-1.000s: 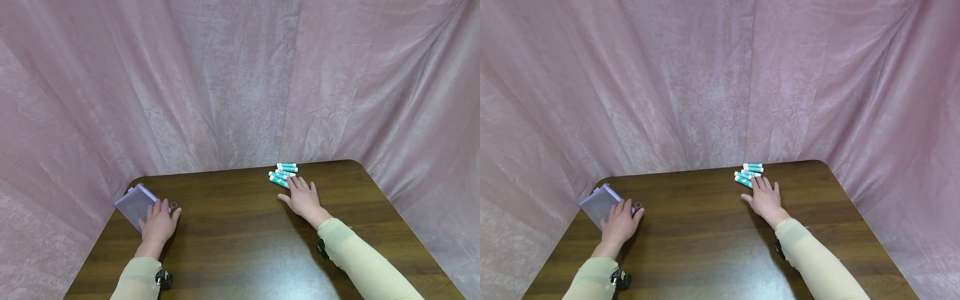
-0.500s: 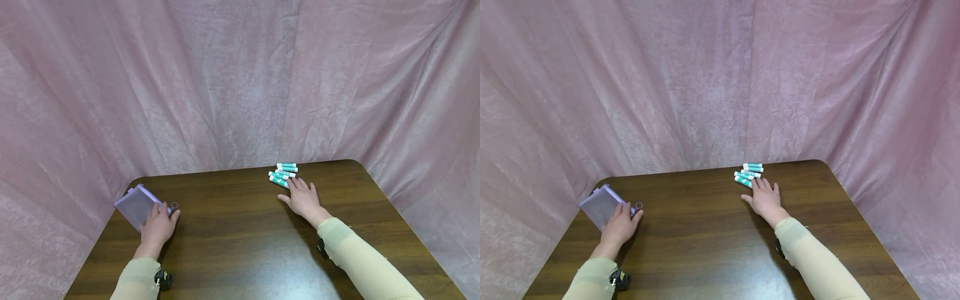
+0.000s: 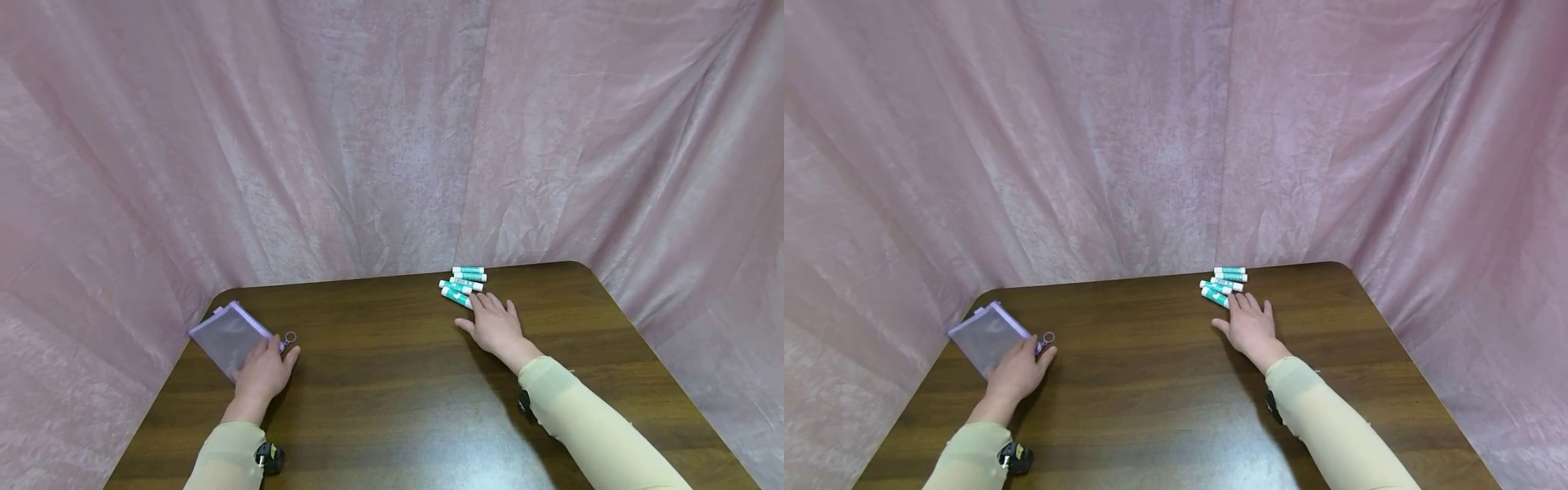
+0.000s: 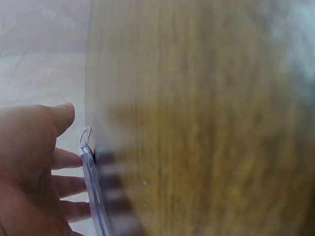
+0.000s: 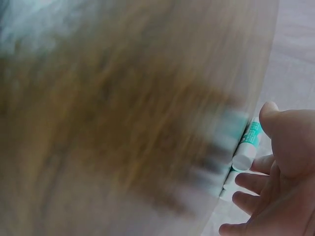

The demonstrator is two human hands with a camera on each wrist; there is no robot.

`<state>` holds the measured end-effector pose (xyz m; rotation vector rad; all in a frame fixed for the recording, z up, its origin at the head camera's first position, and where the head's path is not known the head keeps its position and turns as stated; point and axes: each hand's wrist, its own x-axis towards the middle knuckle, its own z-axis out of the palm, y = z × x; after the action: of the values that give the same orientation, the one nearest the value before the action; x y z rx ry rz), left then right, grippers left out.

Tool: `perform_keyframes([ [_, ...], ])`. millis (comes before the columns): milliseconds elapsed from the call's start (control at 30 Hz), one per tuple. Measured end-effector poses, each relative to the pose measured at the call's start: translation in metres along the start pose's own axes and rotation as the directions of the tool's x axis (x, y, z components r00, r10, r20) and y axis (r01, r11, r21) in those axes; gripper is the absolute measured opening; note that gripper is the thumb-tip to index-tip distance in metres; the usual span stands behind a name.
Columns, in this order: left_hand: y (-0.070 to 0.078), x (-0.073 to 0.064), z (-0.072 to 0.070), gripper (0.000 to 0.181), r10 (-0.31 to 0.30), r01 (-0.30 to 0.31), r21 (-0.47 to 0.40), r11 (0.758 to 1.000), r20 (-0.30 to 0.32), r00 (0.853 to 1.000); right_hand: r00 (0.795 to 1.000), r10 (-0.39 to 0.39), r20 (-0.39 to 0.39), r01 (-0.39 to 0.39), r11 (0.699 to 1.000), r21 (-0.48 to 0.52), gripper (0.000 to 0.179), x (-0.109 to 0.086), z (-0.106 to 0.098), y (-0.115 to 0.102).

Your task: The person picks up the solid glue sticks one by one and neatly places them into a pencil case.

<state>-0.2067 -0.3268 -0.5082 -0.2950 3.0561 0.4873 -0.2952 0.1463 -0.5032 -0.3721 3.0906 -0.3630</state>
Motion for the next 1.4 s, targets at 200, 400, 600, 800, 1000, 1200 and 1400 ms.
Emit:
perform_keyframes([
  [200,0.007,-0.005,0.001,0.073,0.015,-0.016,0.013,1.0,0.007,1.0,1.0,-0.005,0.002,0.005,1.0,0.008,0.073,-0.002,0.0,-0.001],
  [400,0.016,-0.012,0.001,0.07,0.036,-0.036,0.013,0.999,-0.001,0.999,1.0,-0.011,-0.004,0.011,1.0,0.006,0.068,-0.003,0.0,-0.002],
  [600,0.025,-0.018,0.002,0.068,0.067,-0.067,0.017,0.998,0.0,0.998,1.0,-0.016,-0.01,0.016,1.0,0.009,0.066,-0.004,0.001,-0.002],
  [800,0.035,-0.024,0.006,0.066,0.12,-0.12,0.024,0.992,-0.006,0.993,0.999,-0.027,-0.039,0.027,1.0,0.002,0.062,-0.004,0.001,-0.003],
  [1000,0.045,-0.028,0.007,0.064,0.171,-0.171,0.037,0.985,-0.003,0.985,0.997,-0.046,-0.07,0.045,0.999,-0.005,0.057,-0.004,0.001,-0.003],
  [1200,0.05,-0.029,0.011,0.063,0.199,-0.199,0.036,0.979,0.006,0.98,0.995,-0.05,-0.083,0.049,0.999,-0.013,0.053,-0.004,0.002,-0.004],
  [1400,0.053,-0.03,0.014,0.064,0.222,-0.222,0.029,0.975,0.017,0.975,0.995,-0.05,-0.089,0.049,0.999,-0.01,0.051,-0.004,0.001,-0.005],
])
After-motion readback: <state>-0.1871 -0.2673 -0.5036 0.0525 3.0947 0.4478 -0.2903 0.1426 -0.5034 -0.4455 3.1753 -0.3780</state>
